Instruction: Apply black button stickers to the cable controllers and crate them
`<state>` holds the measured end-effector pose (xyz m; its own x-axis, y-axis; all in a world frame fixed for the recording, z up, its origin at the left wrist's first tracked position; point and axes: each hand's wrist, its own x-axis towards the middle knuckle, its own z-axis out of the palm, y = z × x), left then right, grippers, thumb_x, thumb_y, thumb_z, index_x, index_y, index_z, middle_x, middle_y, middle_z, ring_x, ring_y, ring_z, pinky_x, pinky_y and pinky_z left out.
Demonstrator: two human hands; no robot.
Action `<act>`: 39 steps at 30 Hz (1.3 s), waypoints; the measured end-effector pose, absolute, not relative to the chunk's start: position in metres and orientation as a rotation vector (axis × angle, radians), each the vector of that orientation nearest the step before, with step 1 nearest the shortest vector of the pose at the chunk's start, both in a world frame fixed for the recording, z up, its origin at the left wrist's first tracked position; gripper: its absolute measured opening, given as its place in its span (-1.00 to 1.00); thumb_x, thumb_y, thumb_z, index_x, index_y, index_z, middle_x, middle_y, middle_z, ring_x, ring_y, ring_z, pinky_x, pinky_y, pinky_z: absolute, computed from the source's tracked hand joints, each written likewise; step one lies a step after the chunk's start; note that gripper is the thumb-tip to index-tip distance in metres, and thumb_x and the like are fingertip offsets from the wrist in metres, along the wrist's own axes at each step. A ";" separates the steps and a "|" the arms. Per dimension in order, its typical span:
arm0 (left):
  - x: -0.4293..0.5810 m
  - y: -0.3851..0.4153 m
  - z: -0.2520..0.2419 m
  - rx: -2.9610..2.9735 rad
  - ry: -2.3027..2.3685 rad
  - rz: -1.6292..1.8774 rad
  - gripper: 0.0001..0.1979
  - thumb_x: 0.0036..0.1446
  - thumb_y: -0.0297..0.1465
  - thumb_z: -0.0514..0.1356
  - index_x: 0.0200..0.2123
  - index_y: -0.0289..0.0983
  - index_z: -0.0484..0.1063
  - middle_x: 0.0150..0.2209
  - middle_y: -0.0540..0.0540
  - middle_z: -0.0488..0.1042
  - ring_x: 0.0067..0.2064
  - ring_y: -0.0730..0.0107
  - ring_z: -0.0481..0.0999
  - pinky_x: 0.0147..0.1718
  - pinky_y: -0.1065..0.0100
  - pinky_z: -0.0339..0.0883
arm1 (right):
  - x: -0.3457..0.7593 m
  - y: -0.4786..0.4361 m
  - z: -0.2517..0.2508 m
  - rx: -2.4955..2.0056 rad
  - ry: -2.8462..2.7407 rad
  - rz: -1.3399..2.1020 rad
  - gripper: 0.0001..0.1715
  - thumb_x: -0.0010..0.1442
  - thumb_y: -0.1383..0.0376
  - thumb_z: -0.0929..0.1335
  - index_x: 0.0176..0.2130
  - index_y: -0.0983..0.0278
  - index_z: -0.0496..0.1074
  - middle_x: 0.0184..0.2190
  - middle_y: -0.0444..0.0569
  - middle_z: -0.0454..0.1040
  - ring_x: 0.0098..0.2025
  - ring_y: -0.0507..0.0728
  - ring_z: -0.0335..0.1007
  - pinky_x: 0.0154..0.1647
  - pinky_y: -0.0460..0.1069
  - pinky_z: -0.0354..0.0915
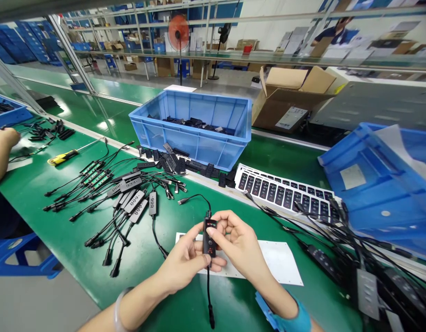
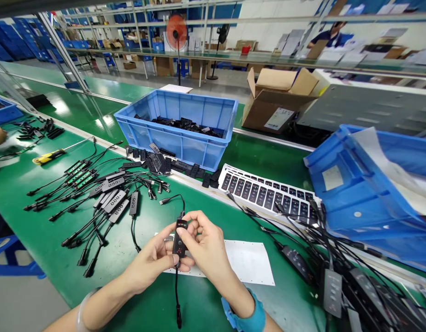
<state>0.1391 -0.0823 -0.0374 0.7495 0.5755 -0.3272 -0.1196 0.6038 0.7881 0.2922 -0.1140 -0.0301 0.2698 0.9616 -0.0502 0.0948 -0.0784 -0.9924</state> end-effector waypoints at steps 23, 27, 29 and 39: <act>0.146 -0.080 -0.034 0.896 0.607 0.389 -0.55 0.03 -0.11 0.34 -0.21 -0.39 0.45 -0.36 -0.17 0.57 -0.52 0.49 0.51 -0.54 0.49 0.35 | 0.299 -0.110 -0.028 -1.504 -1.187 1.140 -0.59 0.25 0.03 0.23 -0.14 0.28 0.39 -0.50 -0.14 0.34 -0.46 0.07 0.30 -0.42 -0.04 0.26; 0.147 -0.080 -0.038 0.876 0.671 0.426 -0.50 0.05 -0.02 0.27 -0.22 -0.38 0.43 -0.44 -0.14 0.55 -0.55 0.47 0.47 -0.60 0.51 0.30 | 0.302 -0.110 -0.030 -1.512 -1.284 1.074 -0.48 0.30 0.08 0.16 0.08 0.30 0.37 -0.45 -0.10 0.40 -0.41 0.09 0.35 -0.31 -0.01 0.31; 0.148 -0.081 -0.039 0.909 0.674 0.455 -0.53 0.09 -0.01 0.24 -0.29 -0.37 0.43 -0.53 -0.06 0.49 -0.59 0.51 0.41 -0.62 0.52 0.26 | 0.299 -0.111 -0.029 -1.511 -1.370 1.017 -0.41 0.23 0.17 0.23 0.19 0.34 0.28 -0.37 -0.06 0.46 -0.31 0.12 0.40 -0.18 0.02 0.33; 0.129 -0.075 -0.034 1.374 0.650 0.255 -0.48 0.15 -0.08 0.20 0.10 -0.22 0.38 -0.01 -0.23 0.51 -0.03 0.13 0.50 -0.12 0.20 0.42 | 0.332 -0.134 -0.010 -1.702 -1.353 0.778 -0.46 0.25 0.22 0.21 0.19 0.28 0.27 -0.36 -0.06 0.52 -0.29 0.15 0.45 -0.19 0.05 0.37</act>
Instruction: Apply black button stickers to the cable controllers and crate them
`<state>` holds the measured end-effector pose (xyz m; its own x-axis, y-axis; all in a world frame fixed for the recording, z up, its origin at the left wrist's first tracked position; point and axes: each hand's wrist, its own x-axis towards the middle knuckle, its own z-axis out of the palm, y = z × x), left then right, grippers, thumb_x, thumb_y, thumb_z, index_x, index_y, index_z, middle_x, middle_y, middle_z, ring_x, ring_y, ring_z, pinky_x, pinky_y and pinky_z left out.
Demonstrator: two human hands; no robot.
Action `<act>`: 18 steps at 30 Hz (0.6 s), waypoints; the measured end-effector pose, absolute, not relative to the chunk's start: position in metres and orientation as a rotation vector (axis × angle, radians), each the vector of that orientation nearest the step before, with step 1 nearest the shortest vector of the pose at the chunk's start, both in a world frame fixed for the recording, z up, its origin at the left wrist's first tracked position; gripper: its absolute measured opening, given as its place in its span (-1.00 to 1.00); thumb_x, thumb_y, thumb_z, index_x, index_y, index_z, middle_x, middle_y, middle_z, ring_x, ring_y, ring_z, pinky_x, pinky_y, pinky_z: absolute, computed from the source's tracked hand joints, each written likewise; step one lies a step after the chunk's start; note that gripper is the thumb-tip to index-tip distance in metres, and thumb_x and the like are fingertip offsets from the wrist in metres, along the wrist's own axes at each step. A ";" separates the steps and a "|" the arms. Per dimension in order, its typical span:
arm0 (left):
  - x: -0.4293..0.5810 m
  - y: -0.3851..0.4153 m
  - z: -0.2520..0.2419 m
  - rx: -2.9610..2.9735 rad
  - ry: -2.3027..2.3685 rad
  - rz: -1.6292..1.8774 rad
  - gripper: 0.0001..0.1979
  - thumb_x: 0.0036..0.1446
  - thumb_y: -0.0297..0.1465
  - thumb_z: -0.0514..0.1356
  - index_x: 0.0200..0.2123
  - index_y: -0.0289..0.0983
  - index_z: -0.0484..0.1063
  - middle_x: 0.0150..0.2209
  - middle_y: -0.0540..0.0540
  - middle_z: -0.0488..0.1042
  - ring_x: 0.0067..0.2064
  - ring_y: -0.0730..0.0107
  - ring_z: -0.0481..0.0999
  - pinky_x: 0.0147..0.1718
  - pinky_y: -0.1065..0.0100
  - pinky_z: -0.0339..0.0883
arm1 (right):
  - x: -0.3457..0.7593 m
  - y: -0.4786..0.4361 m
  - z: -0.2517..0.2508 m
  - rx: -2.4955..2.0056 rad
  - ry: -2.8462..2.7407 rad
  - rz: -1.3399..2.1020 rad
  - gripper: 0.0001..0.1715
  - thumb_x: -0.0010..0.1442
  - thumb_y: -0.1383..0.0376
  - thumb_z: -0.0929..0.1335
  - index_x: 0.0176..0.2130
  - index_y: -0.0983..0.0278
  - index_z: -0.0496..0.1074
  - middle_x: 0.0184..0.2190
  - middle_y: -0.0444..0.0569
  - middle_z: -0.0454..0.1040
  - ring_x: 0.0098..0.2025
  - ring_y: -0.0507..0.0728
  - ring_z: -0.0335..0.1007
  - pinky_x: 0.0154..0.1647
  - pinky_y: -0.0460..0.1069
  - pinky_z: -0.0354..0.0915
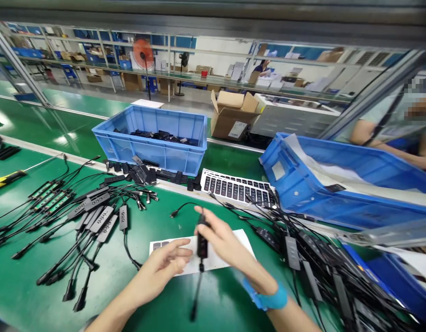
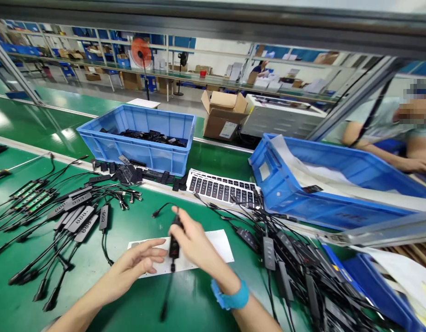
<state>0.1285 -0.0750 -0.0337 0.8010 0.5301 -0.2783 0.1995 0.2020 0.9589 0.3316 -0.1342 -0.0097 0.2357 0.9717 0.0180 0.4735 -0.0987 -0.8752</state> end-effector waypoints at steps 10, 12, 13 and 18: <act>0.072 -0.058 -0.044 2.252 0.955 0.209 -0.40 -0.01 -0.66 0.16 0.13 -0.18 0.30 0.16 -0.17 0.38 0.19 0.09 0.33 0.17 0.01 0.24 | 0.425 -0.208 -0.013 -2.492 -1.447 -0.400 -0.49 0.25 0.16 0.17 0.02 0.44 0.39 -0.18 0.42 0.47 -0.16 0.50 0.44 -0.23 0.34 0.36; 0.070 -0.060 -0.053 2.280 0.984 0.229 -0.37 -0.02 -0.70 0.13 0.14 -0.19 0.27 0.15 -0.19 0.39 0.19 0.09 0.34 0.16 0.00 0.25 | 0.391 -0.187 -0.022 -2.221 -1.671 -0.069 -0.59 0.29 0.20 0.19 -0.01 0.34 0.42 -0.14 0.27 0.49 -0.13 0.37 0.46 -0.15 0.24 0.41; 0.069 -0.061 -0.056 2.291 0.989 0.243 -0.36 -0.02 -0.71 0.12 0.14 -0.19 0.27 0.13 -0.19 0.40 0.18 0.09 0.35 0.14 0.01 0.27 | 0.371 -0.174 -0.026 -2.075 -1.765 0.132 -0.63 0.30 0.24 0.19 -0.02 0.30 0.43 -0.13 0.20 0.49 -0.12 0.30 0.47 -0.12 0.18 0.42; 0.071 -0.064 -0.059 2.334 1.007 0.206 -0.35 -0.03 -0.69 0.14 0.15 -0.19 0.25 0.12 -0.20 0.42 0.16 0.11 0.38 0.13 0.07 0.28 | 0.285 -0.127 -0.050 -1.808 -1.999 0.517 -0.67 0.19 0.44 0.30 -0.04 0.32 0.46 -0.15 0.14 0.44 -0.10 0.29 0.39 -0.07 0.19 0.40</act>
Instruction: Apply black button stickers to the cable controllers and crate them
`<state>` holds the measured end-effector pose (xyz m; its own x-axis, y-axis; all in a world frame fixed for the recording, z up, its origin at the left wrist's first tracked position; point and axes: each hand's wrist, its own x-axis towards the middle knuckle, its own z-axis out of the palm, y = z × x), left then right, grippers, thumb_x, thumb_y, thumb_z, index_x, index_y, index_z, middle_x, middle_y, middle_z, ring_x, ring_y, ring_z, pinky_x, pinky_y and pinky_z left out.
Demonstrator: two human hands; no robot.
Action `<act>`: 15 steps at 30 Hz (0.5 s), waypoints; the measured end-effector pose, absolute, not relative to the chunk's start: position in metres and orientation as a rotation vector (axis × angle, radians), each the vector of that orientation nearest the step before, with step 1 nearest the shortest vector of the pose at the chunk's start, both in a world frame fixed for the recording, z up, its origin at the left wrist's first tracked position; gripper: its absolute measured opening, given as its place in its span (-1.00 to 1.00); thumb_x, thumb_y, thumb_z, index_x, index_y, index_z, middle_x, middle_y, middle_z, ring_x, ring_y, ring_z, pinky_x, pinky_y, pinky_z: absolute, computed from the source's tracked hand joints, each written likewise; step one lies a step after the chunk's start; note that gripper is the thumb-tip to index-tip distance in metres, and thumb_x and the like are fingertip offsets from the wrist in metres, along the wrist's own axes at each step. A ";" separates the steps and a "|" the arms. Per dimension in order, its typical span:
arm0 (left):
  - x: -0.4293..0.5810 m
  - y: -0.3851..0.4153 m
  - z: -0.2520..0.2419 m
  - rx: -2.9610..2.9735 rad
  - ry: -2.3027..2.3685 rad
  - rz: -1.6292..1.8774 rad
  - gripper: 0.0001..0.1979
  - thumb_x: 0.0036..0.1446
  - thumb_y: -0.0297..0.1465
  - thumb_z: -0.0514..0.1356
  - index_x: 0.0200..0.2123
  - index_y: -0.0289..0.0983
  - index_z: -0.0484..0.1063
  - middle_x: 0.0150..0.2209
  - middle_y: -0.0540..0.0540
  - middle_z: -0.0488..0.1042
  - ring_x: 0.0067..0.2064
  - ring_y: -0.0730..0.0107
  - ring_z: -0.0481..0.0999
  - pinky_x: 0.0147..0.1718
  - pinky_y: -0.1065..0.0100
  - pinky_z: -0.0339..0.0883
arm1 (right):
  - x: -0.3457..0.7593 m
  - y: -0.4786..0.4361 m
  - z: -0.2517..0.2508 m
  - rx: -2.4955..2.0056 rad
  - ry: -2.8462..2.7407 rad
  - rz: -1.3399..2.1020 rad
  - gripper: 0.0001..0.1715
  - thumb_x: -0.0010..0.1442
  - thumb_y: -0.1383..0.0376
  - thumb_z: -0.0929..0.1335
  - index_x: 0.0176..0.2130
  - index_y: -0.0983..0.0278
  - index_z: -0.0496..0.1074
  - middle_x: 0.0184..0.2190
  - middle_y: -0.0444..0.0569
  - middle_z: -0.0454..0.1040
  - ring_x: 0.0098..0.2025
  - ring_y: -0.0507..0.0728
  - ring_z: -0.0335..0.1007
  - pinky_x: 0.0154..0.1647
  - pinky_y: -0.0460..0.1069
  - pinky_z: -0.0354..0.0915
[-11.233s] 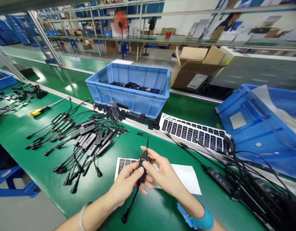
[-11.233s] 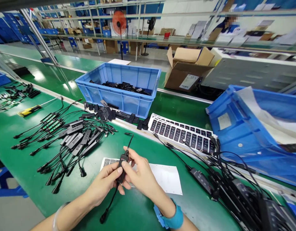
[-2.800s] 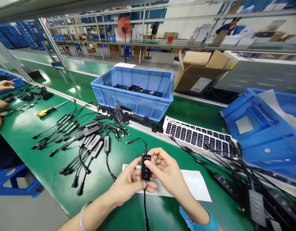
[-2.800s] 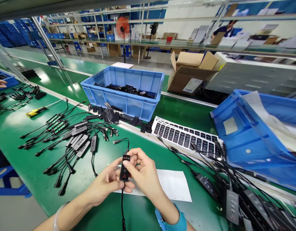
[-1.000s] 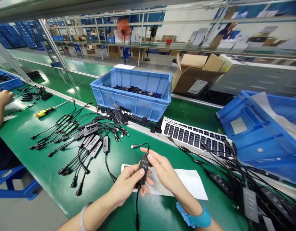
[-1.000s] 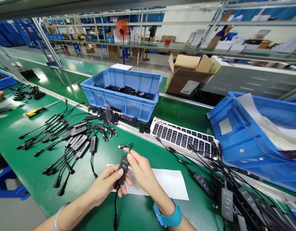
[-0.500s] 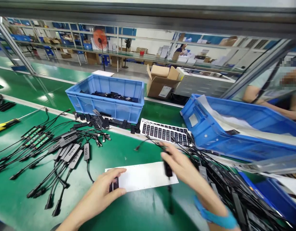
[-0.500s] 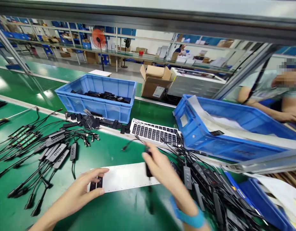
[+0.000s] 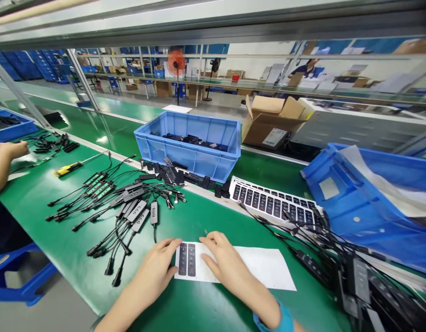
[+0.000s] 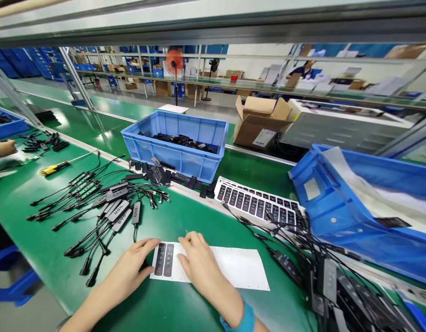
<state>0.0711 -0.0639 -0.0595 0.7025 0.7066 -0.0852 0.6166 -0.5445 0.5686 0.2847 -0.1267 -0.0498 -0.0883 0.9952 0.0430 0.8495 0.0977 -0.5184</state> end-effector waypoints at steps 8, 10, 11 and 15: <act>0.077 -0.065 -0.046 2.421 1.024 0.151 -0.40 0.02 -0.65 0.15 0.16 -0.23 0.25 0.06 -0.25 0.47 0.12 0.03 0.39 0.07 0.06 0.28 | 0.267 -0.135 -0.036 -1.465 -1.807 0.718 -0.87 0.25 0.42 0.27 -0.30 0.22 0.37 -0.26 -0.02 0.38 -0.20 0.17 0.35 -0.17 0.07 0.34; 0.078 -0.058 -0.040 2.438 1.074 0.157 -0.49 0.08 -0.58 0.15 0.12 -0.22 0.28 -0.02 -0.22 0.49 0.02 0.06 0.46 -0.01 0.12 0.33 | 0.273 -0.137 -0.018 -1.361 -1.684 0.771 -0.86 0.28 0.34 0.27 -0.34 0.20 0.35 -0.33 -0.06 0.36 -0.26 0.13 0.34 -0.23 0.02 0.30; 0.079 -0.052 -0.036 2.454 1.159 0.172 -0.56 0.12 -0.53 0.14 0.09 -0.23 0.31 -0.06 -0.22 0.49 -0.03 0.07 0.48 -0.06 0.14 0.35 | 0.276 -0.138 -0.009 -1.327 -1.626 0.766 -0.86 0.29 0.30 0.28 -0.35 0.19 0.35 -0.36 -0.07 0.35 -0.29 0.13 0.33 -0.26 0.01 0.28; 0.081 -0.019 -0.031 2.332 1.690 0.323 -0.67 0.18 -0.35 0.17 0.00 -0.33 0.36 -0.16 -0.30 0.46 -0.12 -0.03 0.49 -0.19 0.17 0.35 | 0.284 -0.135 0.013 -1.254 -1.466 0.697 -0.83 0.28 0.24 0.31 -0.38 0.19 0.34 -0.42 -0.09 0.31 -0.36 0.12 0.28 -0.35 -0.02 0.24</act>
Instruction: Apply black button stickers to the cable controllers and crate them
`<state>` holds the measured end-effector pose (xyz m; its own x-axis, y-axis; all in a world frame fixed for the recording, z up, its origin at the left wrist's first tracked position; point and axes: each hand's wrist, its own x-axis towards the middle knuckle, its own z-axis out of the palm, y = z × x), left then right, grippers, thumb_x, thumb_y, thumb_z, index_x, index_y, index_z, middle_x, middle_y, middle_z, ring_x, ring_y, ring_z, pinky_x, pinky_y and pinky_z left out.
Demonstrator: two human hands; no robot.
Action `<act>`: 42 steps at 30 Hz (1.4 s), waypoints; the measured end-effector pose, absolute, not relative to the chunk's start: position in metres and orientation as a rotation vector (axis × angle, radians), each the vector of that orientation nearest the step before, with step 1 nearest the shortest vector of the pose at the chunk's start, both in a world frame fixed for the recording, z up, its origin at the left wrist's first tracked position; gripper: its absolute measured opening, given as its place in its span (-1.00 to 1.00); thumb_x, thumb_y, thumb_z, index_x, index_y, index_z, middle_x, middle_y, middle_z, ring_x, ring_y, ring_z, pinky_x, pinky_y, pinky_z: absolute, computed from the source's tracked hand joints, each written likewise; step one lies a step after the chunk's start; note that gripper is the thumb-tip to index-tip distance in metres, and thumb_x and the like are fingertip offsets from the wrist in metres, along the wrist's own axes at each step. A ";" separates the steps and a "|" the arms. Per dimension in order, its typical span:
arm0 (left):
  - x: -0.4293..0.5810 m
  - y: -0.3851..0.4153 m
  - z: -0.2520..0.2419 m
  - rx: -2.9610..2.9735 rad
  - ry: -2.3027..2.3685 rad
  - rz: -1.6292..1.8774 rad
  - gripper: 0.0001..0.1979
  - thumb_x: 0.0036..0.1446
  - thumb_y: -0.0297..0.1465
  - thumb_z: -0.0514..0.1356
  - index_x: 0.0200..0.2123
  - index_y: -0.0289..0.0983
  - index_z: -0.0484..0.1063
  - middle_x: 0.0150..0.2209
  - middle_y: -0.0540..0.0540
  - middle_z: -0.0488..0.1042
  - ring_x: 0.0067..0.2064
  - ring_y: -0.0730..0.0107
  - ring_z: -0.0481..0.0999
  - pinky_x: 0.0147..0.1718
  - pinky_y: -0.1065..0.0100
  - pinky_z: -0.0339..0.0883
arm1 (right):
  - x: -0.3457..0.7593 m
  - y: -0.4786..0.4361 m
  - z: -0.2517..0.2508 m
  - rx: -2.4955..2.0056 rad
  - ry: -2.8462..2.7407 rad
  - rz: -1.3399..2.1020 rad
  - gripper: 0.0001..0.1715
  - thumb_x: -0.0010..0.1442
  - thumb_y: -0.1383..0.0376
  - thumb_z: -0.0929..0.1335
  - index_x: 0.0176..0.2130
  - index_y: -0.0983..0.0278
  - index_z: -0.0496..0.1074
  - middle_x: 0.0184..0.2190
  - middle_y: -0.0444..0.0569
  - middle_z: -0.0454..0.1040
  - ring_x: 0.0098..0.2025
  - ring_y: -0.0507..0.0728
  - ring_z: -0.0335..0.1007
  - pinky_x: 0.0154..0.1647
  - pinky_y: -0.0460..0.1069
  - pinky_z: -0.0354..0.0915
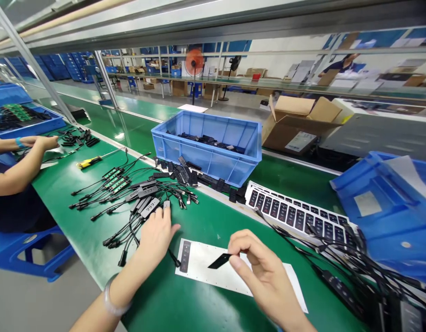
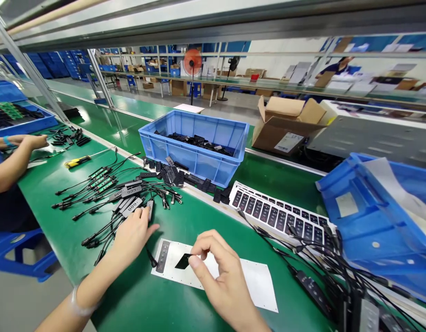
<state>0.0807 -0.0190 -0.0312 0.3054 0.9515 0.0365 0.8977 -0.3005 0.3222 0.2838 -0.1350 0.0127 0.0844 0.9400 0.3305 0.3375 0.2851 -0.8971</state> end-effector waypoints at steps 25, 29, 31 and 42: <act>0.135 -0.081 -0.033 0.789 0.669 0.500 -0.37 -0.09 -0.31 0.43 0.06 -0.26 0.33 -0.20 -0.14 0.52 -0.34 0.39 0.55 -0.33 0.34 0.39 | 0.294 -0.107 -0.021 -1.249 -0.963 1.092 -0.68 0.19 0.06 0.39 -0.28 0.20 0.24 -0.45 -0.22 0.21 -0.58 -0.06 0.11 -0.65 -0.15 0.12; 0.133 -0.081 -0.038 0.791 0.633 0.469 -0.28 -0.08 -0.34 0.44 0.14 -0.25 0.25 -0.15 -0.19 0.55 -0.26 0.28 0.60 -0.25 0.28 0.43 | 0.289 -0.108 -0.026 -1.281 -0.993 1.137 -0.66 0.14 0.06 0.42 -0.28 0.21 0.27 -0.48 -0.19 0.23 -0.47 0.02 0.19 -0.59 -0.14 0.25; 0.133 -0.082 -0.038 0.783 0.624 0.471 -0.26 -0.10 -0.35 0.45 0.14 -0.27 0.24 -0.16 -0.20 0.56 -0.23 0.24 0.61 -0.22 0.28 0.44 | 0.287 -0.108 -0.026 -1.301 -1.009 1.144 -0.66 0.12 0.06 0.42 -0.29 0.22 0.29 -0.50 -0.19 0.23 -0.45 0.03 0.19 -0.57 -0.13 0.29; 0.133 -0.081 -0.037 0.779 0.610 0.473 -0.26 -0.08 -0.36 0.44 0.15 -0.30 0.23 -0.19 -0.18 0.58 -0.23 0.25 0.63 -0.20 0.30 0.45 | 0.287 -0.107 -0.027 -1.318 -1.008 1.159 -0.66 0.09 0.06 0.43 -0.31 0.23 0.32 -0.50 -0.18 0.24 -0.46 0.03 0.19 -0.55 -0.12 0.30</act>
